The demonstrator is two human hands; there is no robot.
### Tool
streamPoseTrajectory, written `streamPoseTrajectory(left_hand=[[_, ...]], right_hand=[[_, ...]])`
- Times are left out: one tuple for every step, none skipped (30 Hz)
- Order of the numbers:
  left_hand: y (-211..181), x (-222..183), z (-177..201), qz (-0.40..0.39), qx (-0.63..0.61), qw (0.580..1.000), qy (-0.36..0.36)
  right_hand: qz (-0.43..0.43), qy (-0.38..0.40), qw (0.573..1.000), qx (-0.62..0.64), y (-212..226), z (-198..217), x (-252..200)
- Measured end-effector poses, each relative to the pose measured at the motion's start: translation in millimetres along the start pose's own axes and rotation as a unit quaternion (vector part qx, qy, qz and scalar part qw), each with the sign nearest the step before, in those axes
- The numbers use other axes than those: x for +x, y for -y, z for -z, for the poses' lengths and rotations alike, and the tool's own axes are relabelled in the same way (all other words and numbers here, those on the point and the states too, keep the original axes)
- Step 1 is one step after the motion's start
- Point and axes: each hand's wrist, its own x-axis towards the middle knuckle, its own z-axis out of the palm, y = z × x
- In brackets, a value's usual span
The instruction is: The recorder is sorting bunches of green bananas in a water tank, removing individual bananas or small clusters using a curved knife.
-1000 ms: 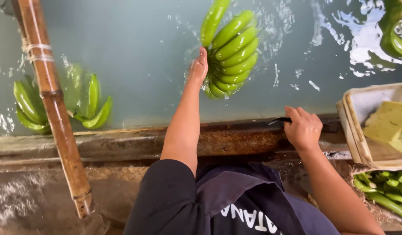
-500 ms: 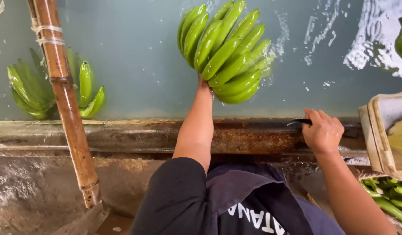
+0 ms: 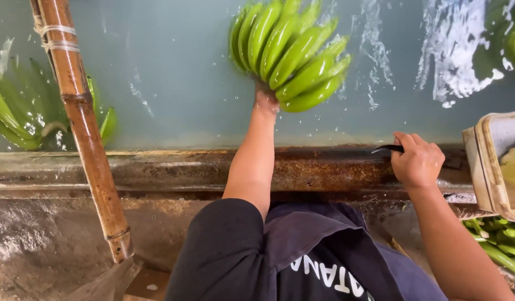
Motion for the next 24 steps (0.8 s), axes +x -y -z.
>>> streamPoseTrajectory(left_hand=[[-1.9, -0.5, -3.9, 0.003, -0.009, 1.0, 0.018], [-2.8, 1.4, -8.6, 0.007, -0.018, 0.999, 0.039], [-3.7, 3.9, -17.7, 0.008, -0.017, 0.999, 0.041], [-4.6, 4.3, -25.9, -0.013, -0.015, 1.0, -0.004], [-5.6, 4.5, -34.2, -0.033, -0.013, 0.998, -0.049], [-10.4, 11.8, -31.2, -0.035, -0.012, 0.998, -0.049], [-15.1, 19.0, -28.4, -0.016, 0.008, 0.994, -0.106], [-18.9, 27.6, -26.3, 0.004, 0.028, 0.986, -0.163], [-22.8, 30.9, -33.0, 0.004, 0.028, 0.987, -0.161], [-25.7, 33.2, -39.2, 0.005, 0.091, 0.98, -0.179], [-28.8, 35.5, -45.1, 0.006, 0.153, 0.968, -0.197], [-27.0, 36.2, -57.3, 0.005, 0.152, 0.969, -0.196], [-25.5, 36.9, -69.2, 0.002, 0.255, 0.942, -0.219], [-23.9, 36.6, -80.7, 0.0, 0.356, 0.903, -0.24], [-15.2, 38.8, -79.8, 0.0, 0.355, 0.904, -0.24], [-5.7, 42.5, -79.7, -0.046, 0.487, 0.843, -0.224], [4.0, 46.4, -79.8, -0.091, 0.607, 0.763, -0.203], [12.0, 40.6, -87.3, -0.091, 0.607, 0.764, -0.202], [20.1, 35.1, -94.6, -0.135, 0.695, 0.682, -0.182], [28.2, 28.8, -101.2, -0.177, 0.772, 0.59, -0.159], [33.0, 22.1, -109.9, -0.177, 0.771, 0.591, -0.158], [37.4, 13.8, -117.6, -0.161, 0.81, 0.54, -0.159], [41.7, 5.8, -125.1, -0.144, 0.846, 0.488, -0.159], [44.3, -1.9, -125.6, -0.141, 0.846, 0.488, -0.16]], right_hand=[[0.001, 0.003, 1.0, 0.002, 0.0, -0.5, -0.2], [0.002, 0.005, 1.0, 0.003, -1.1, -0.5, 0.3], [0.001, 0.003, 1.0, 0.003, -1.4, -1.1, 0.3], [-0.002, -0.002, 1.0, -0.008, -1.4, -1.7, -0.7], [-0.004, -0.006, 1.0, -0.018, -1.3, -2.2, -1.8], [-0.003, -0.007, 1.0, -0.017, -0.5, -1.4, -1.0], [-0.002, -0.003, 1.0, -0.008, 0.3, -0.4, -0.4], [-0.002, 0.0, 1.0, 0.001, 0.3, 1.1, 0.4], [-0.002, -0.002, 1.0, 0.0, 0.6, 0.1, 0.4], [-0.005, -0.002, 1.0, -0.001, 0.6, -0.4, -0.4], [-0.007, -0.002, 1.0, -0.002, 0.8, -1.2, -1.2], [-0.006, -0.003, 1.0, -0.003, 0.2, -1.5, -0.9], [-0.006, -0.007, 1.0, -0.01, -0.2, -2.1, -0.5], [-0.006, -0.01, 1.0, -0.017, -0.2, -2.6, -0.9], [-0.005, -0.01, 1.0, -0.017, 1.3, -1.5, -0.4], [-0.006, -0.009, 1.0, -0.015, 2.1, -0.2, 0.5], [-0.006, -0.009, 1.0, -0.013, 2.7, 1.1, 1.5], [-0.007, -0.01, 1.0, -0.015, 3.3, 1.6, 1.5], [-0.005, -0.013, 1.0, -0.011, 3.5, 1.9, 1.6], [-0.002, -0.015, 1.0, -0.006, 3.9, 2.0, 1.2], [-0.003, -0.015, 1.0, -0.008, 3.1, 1.8, 2.0], [-0.005, -0.012, 1.0, -0.013, 3.0, 1.2, 1.6], [-0.007, -0.009, 1.0, -0.018, 2.9, 0.2, 1.4], [-0.007, -0.006, 1.0, -0.017, 2.7, 0.4, 1.0]])
